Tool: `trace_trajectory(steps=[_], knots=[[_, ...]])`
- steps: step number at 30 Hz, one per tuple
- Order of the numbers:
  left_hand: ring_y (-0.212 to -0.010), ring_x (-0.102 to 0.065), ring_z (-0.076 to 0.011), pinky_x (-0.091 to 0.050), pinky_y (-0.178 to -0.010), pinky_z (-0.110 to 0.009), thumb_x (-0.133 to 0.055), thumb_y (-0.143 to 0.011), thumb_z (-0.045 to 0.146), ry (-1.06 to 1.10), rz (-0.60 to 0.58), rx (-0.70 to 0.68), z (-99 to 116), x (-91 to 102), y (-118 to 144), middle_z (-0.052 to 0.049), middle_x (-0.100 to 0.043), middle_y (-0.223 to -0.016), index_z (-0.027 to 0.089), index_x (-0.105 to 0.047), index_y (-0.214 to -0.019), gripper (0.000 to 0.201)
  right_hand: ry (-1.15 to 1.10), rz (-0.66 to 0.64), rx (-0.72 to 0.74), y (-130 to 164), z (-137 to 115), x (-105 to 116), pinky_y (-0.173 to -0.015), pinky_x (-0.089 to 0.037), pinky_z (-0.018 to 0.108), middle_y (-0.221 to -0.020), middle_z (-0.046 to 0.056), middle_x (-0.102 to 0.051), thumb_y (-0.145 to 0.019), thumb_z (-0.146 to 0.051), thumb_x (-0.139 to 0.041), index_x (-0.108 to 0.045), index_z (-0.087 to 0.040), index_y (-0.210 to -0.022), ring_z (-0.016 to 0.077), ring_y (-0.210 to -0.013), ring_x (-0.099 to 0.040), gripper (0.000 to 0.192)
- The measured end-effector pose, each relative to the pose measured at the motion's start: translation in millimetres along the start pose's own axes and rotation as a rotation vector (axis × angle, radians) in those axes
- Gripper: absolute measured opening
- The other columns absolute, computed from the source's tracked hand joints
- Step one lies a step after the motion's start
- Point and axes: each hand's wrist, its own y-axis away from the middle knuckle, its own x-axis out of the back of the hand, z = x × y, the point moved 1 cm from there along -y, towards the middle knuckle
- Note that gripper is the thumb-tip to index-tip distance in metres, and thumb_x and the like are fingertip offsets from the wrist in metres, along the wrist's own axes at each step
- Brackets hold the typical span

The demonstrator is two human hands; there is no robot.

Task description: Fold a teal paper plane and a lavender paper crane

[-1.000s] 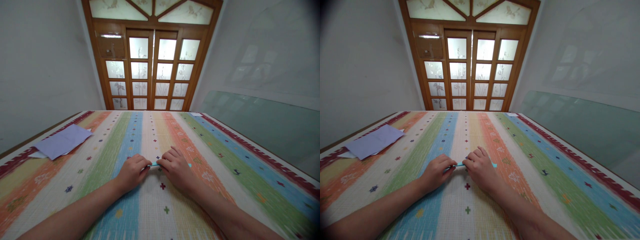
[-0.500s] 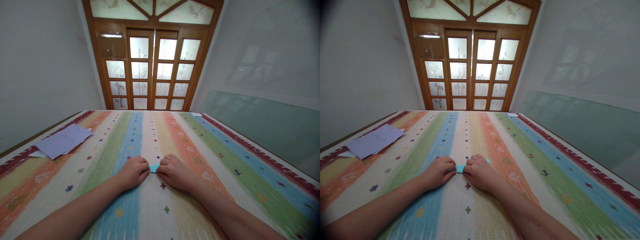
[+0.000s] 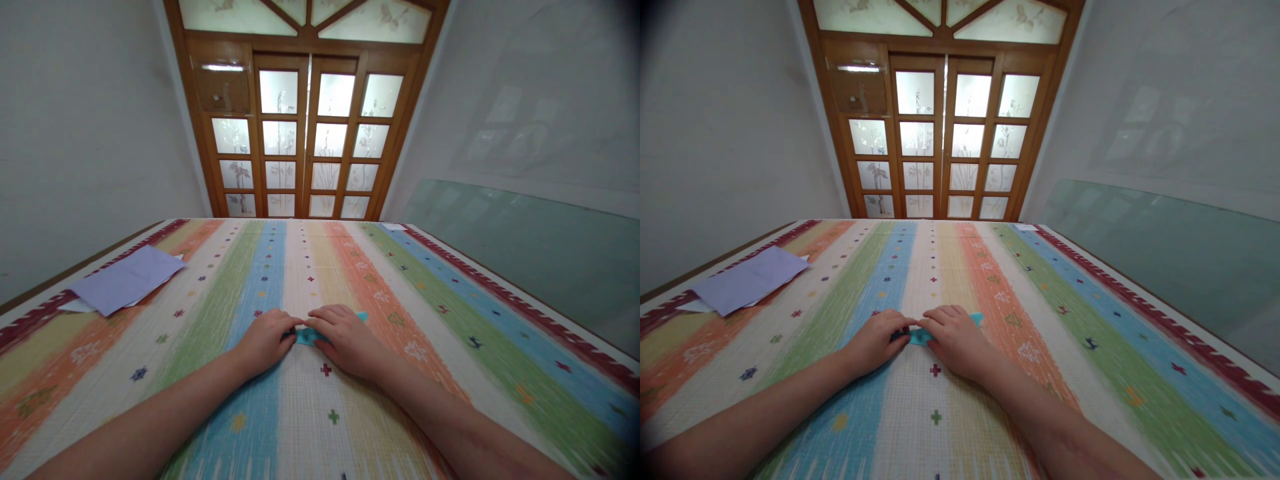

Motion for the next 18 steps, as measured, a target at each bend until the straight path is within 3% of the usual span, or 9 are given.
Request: trace_trajectory(steps=[3, 7, 18], knots=[[-0.094, -0.061, -0.02, -0.045, -0.086, -0.032, -0.063, -0.085, 0.012, 0.018, 0.0, 0.01, 0, -0.2, -1, -0.003, -0.072, -0.095, 0.019, -0.07, -0.104, 0.022, 0.026, -0.032, -0.034, 0, -1, -1, -0.09, -0.041, 0.039, -0.108, 0.008, -0.071, -0.092, -0.022, -0.059, -0.061, -0.022, -0.126, 0.0231, -0.103, -0.061, 0.034], [-0.09, -0.062, -0.0184, -0.045, -0.085, -0.031, -0.063, -0.084, 0.01, 0.031, -0.023, -0.019, 0, 1.3, -1, -0.002, -0.072, -0.09, 0.02, -0.073, -0.09, 0.015, 0.031, -0.099, -0.036, 2, -1, -3, -0.08, -0.04, 0.034, -0.089, 0.003, -0.074, -0.093, -0.023, -0.059, -0.072, -0.024, -0.103, 0.0205, -0.088, -0.064, 0.016], [-0.091, -0.063, -0.0187, -0.047, -0.082, -0.031, -0.055, -0.093, 0.016, -0.092, -0.166, -0.222, 3, 13.1, -1, -0.005, -0.073, -0.096, 0.02, -0.075, -0.098, 0.021, -0.005, -0.173, -0.034, 3, -7, -1, -0.076, -0.042, 0.03, -0.085, 0.003, -0.074, -0.09, -0.018, -0.06, -0.075, -0.02, -0.082, 0.0188, -0.082, -0.064, 0.017]])
